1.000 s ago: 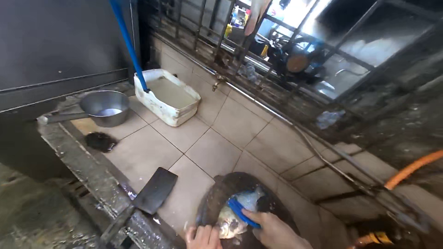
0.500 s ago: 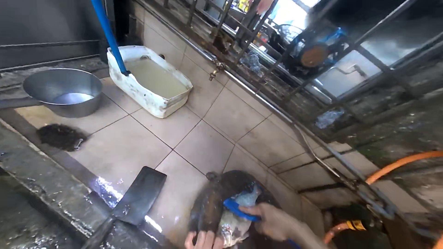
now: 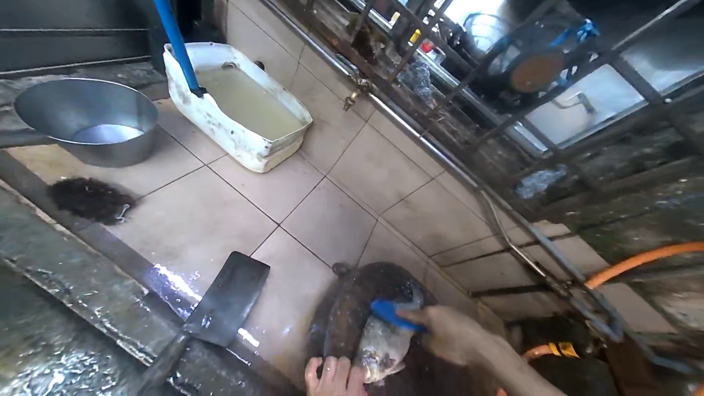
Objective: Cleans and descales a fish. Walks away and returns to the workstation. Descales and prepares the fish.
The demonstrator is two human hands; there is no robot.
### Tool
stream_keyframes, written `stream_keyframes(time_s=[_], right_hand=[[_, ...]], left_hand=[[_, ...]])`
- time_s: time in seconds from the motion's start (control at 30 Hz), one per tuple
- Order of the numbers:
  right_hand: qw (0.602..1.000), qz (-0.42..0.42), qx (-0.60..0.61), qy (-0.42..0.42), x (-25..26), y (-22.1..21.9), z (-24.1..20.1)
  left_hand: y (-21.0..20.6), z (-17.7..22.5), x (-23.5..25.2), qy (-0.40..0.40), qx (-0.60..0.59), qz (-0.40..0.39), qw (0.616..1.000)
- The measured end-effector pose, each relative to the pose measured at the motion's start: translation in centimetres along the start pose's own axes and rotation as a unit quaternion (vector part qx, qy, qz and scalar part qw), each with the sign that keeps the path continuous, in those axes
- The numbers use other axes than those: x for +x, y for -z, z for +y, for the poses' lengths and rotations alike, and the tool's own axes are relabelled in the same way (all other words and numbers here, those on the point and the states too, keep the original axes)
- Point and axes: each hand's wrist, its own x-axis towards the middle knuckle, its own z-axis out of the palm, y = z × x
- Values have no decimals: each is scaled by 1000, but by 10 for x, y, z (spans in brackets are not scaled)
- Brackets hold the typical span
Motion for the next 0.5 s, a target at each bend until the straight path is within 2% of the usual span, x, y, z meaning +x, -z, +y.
stream_keyframes(time_s=[0.07,0.17,0.2,0.27,0.33,0.43,0.5], right_hand=[[998,-15,-37,-47,-1,2,-4],[999,-3,-13,35,-5,-6,-15],[1000,7,-6,15,-1,-2,-5],[996,9,-25,-85,14,12,23],[989,-9,-43,-139,22,10,30],[990,-21,-57,-125,12,2,4],[992,-23,-35,-117,9,1,5]], left_hand=[[1,1,1,0,5,2,1000],[-1,1,2,4,3,0,1000],[-1,1,0,1,4,1,1000],[-1,0,2,-2,10,8,1000],[0,1,2,-1,15,8,1000],[-2,0,3,4,19,14,1000],[-2,1,2,0,17,14,1000]])
